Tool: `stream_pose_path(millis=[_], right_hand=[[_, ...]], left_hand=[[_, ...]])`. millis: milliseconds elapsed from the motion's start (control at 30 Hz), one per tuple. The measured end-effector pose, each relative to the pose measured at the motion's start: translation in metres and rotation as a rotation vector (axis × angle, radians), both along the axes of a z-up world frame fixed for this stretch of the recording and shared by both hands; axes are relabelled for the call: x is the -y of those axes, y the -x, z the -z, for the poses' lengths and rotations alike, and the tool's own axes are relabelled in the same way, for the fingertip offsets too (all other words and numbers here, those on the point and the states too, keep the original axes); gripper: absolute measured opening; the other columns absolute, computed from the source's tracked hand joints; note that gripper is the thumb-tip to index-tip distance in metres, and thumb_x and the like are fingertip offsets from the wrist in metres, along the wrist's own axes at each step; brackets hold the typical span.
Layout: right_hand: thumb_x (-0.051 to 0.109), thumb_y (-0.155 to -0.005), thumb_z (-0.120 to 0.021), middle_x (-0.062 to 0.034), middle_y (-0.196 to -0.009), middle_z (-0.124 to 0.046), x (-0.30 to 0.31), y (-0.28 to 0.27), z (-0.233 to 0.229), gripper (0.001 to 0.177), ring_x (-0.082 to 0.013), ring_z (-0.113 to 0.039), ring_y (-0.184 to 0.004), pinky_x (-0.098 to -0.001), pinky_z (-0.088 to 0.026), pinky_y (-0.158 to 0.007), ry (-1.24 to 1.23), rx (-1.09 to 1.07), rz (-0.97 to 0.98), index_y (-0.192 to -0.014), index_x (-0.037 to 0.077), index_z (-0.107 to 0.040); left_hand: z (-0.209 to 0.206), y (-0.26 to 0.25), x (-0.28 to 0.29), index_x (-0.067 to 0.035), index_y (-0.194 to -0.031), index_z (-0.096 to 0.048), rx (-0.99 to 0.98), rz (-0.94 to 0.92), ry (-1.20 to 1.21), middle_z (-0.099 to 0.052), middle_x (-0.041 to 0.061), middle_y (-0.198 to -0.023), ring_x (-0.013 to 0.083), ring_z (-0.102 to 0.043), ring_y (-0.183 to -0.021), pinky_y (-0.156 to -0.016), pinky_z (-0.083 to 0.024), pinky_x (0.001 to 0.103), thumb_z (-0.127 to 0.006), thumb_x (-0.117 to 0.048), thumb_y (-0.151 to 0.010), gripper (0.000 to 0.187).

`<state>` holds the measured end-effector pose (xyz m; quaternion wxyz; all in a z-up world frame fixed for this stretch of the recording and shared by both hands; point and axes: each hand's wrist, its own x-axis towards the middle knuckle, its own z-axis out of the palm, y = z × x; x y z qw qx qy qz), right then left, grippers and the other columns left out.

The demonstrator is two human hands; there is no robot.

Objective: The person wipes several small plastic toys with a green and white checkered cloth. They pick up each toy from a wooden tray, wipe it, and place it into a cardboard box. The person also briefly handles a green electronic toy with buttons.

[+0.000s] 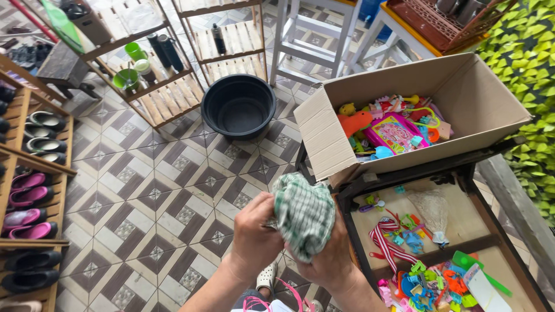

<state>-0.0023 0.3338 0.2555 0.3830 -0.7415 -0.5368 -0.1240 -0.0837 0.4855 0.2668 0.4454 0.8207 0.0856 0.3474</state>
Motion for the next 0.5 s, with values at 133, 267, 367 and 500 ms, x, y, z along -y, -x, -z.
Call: stream_pose_path(millis=[133, 267, 367, 500], right_hand=[[0.032, -0.089, -0.063, -0.0152, -0.141, -0.066, 0.024, 0.018, -0.003, 0.051, -0.0402, -0.061, -0.134, -0.0592, -0.035, -0.12, 0.033, 0.049, -0.033, -0.135, 0.01, -0.067], [0.036, -0.094, -0.063, -0.0142, -0.143, -0.066, 0.049, 0.015, -0.003, 0.049, -0.0386, -0.059, -0.138, -0.0611, -0.032, -0.124, 0.038, 0.073, -0.053, -0.136, 0.011, -0.066], [0.041, -0.095, -0.063, -0.0147, -0.142, -0.065, 0.072, 0.019, -0.002, 0.05, -0.039, -0.057, -0.138, -0.0615, -0.03, -0.123, 0.031, 0.102, -0.072, -0.135, 0.012, -0.066], [0.045, -0.1, -0.058, -0.0134, -0.141, -0.067, 0.095, 0.036, 0.001, 0.049, -0.0383, -0.059, -0.137, -0.0602, -0.032, -0.122, -0.014, 0.093, -0.143, -0.134, 0.011, -0.067]], left_hand=[[-0.006, 0.017, 0.012, -0.002, -0.11, -0.076, -0.03, -0.007, 0.09, -0.077, 0.011, -0.102, 0.0267, -0.079, -0.093, -0.078, -0.064, 0.035, -0.083, -0.005, -0.077, 0.034], [-0.014, 0.028, 0.053, -0.001, -0.105, -0.073, 0.06, -0.01, -0.221, -0.074, 0.015, -0.105, 0.034, -0.073, -0.101, -0.086, -0.062, 0.041, -0.083, -0.007, -0.07, 0.037], [-0.017, 0.041, 0.077, -0.004, -0.101, -0.074, 0.038, -0.034, -0.182, -0.076, 0.011, -0.101, 0.0322, -0.075, -0.1, -0.084, -0.062, 0.039, -0.084, -0.007, -0.071, 0.032], [-0.017, 0.062, 0.096, -0.005, -0.101, -0.076, -0.088, -0.102, 0.081, -0.077, 0.009, -0.096, 0.0276, -0.078, -0.085, -0.076, -0.064, 0.037, -0.081, -0.005, -0.071, 0.03]])
